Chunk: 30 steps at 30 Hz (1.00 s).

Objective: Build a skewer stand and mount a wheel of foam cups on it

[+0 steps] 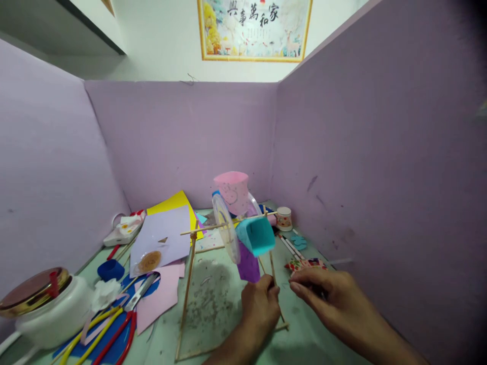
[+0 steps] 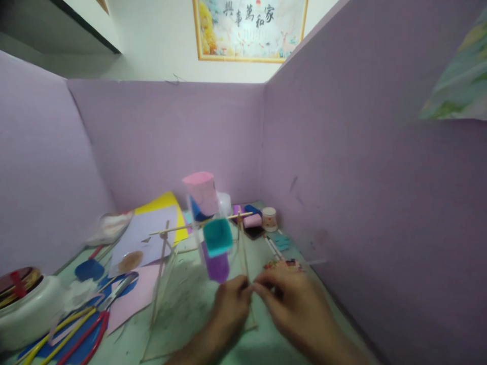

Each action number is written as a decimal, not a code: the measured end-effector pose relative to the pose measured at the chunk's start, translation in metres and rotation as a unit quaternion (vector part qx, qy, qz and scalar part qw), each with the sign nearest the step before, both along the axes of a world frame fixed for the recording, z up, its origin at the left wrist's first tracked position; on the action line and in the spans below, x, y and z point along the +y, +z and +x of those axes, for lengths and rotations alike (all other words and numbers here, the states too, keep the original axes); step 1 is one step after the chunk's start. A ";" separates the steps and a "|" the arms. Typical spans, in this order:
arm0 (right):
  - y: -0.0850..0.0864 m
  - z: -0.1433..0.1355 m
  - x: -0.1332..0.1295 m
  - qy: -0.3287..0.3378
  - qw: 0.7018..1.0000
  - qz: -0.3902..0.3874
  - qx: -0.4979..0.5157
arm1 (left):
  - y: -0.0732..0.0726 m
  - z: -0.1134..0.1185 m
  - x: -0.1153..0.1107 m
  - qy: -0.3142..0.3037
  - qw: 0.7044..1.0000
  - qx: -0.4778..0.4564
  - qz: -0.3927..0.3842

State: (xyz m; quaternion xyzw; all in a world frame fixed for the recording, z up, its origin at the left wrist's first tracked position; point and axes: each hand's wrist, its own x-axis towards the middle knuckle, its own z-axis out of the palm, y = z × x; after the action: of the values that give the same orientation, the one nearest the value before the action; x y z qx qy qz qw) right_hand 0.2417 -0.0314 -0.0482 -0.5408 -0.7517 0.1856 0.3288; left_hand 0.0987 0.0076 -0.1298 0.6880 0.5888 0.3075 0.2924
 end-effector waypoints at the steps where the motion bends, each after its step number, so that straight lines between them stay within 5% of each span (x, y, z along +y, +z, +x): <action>1: -0.005 0.000 -0.002 -0.002 1.000 -0.009 0.009 | 0.000 0.000 0.000 0.000 1.000 0.000 0.001; 15: -0.100 0.013 -0.023 -0.056 0.992 -0.092 0.060 | -0.005 0.001 0.004 0.002 1.000 0.015 0.011; 30: -0.093 0.007 -0.028 -0.047 0.990 -0.131 0.040 | -0.010 0.000 0.007 -0.007 0.999 0.017 0.032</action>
State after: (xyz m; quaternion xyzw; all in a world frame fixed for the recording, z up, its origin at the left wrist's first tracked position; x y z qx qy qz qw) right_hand 0.2491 -0.0594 -0.1407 -0.6061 -0.6810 0.2877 0.2934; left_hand 0.0982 0.0147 -0.1400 0.7061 0.5785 0.3129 0.2623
